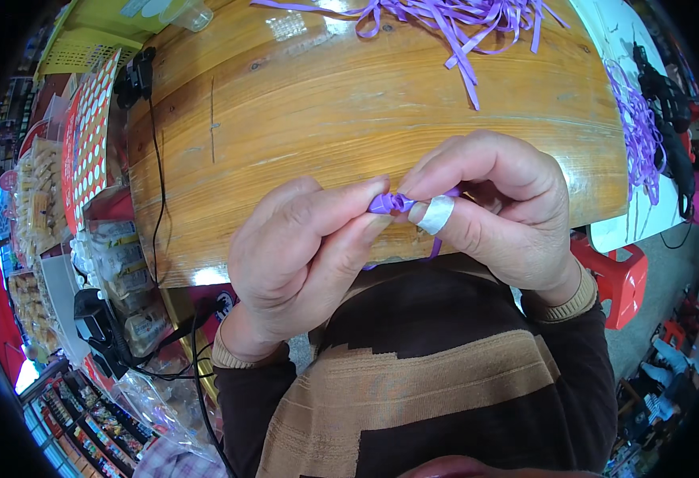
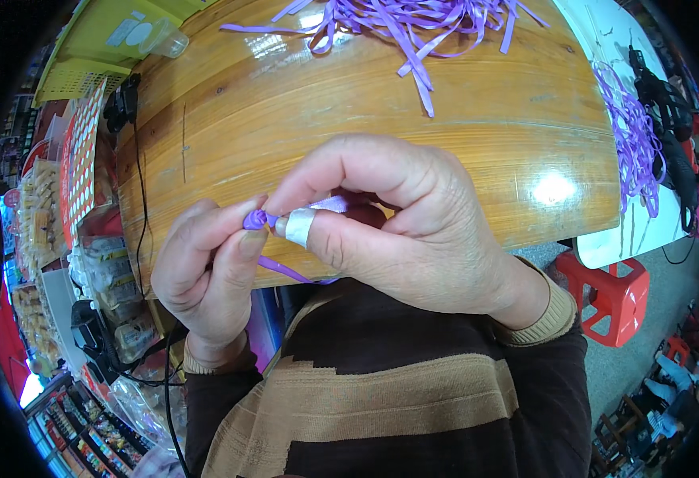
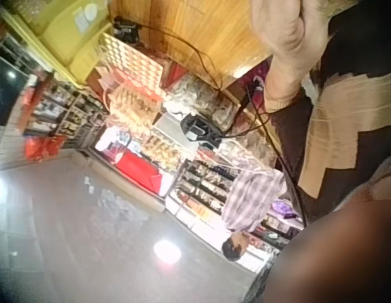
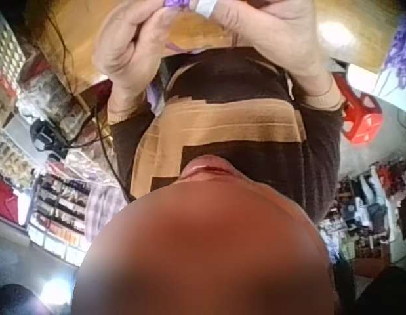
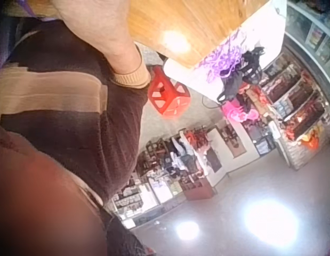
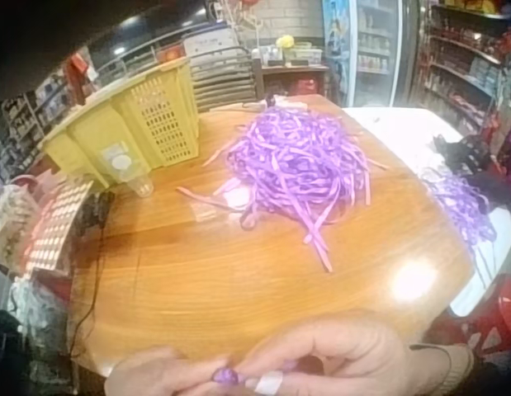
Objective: Tying decorative knots in long purple ribbons at a workbench.
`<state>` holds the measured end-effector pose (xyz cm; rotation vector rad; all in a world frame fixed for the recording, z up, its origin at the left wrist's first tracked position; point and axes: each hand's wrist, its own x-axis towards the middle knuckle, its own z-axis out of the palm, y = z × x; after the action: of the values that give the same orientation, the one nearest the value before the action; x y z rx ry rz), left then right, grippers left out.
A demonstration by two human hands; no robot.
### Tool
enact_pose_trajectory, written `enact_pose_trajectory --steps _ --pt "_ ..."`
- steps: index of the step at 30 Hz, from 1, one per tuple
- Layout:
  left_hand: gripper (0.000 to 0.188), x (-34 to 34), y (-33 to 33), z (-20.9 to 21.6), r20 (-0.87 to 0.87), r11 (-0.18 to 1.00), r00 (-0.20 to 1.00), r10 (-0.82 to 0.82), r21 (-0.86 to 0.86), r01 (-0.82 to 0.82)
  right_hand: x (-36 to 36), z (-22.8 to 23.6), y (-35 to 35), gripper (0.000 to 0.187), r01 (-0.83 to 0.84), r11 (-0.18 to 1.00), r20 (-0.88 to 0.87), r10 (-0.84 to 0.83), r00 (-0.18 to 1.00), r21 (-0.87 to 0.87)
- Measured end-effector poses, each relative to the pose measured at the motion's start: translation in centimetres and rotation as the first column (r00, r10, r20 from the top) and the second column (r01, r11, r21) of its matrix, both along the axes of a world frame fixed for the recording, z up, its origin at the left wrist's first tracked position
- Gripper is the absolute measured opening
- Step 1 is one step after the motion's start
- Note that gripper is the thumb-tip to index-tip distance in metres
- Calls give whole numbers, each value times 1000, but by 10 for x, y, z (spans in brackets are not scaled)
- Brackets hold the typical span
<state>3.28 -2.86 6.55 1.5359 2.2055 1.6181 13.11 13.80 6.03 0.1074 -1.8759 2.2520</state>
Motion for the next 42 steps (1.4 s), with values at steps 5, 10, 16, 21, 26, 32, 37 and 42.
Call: enact_pose_trajectory --steps 5,10,16,21,26,32,37,42 --pt "26 -2 2 0 -36 1000 999 -24 -16 23 -3 -2 4 13 -17 997 -3 17 1000 77" --pt "27 -4 1 -1 -87 998 996 -21 -55 16 -3 -4 4 13 -15 998 -10 16 1000 58" --pt "29 -4 -1 -2 -150 997 988 25 -64 -35 -1 -4 1 13 4 999 50 -1 999 -53" --pt "33 -4 -2 -6 -329 995 943 53 -58 -76 -1 -3 0 13 34 993 12 -35 999 115" --pt "37 1 -1 -9 -412 991 907 87 -61 -122 1 -3 -2 15 77 957 41 -92 995 278" --pt "37 0 -2 -8 -338 995 940 53 -60 -78 1 -5 -1 16 62 960 23 -71 997 275" --pt "35 -4 -2 -6 -222 998 974 -38 -64 24 1 -5 4 16 5 964 21 -11 1000 267" --pt "32 -6 -1 -3 -184 993 979 -82 -100 64 -2 -3 5 16 71 903 -105 -29 994 423"
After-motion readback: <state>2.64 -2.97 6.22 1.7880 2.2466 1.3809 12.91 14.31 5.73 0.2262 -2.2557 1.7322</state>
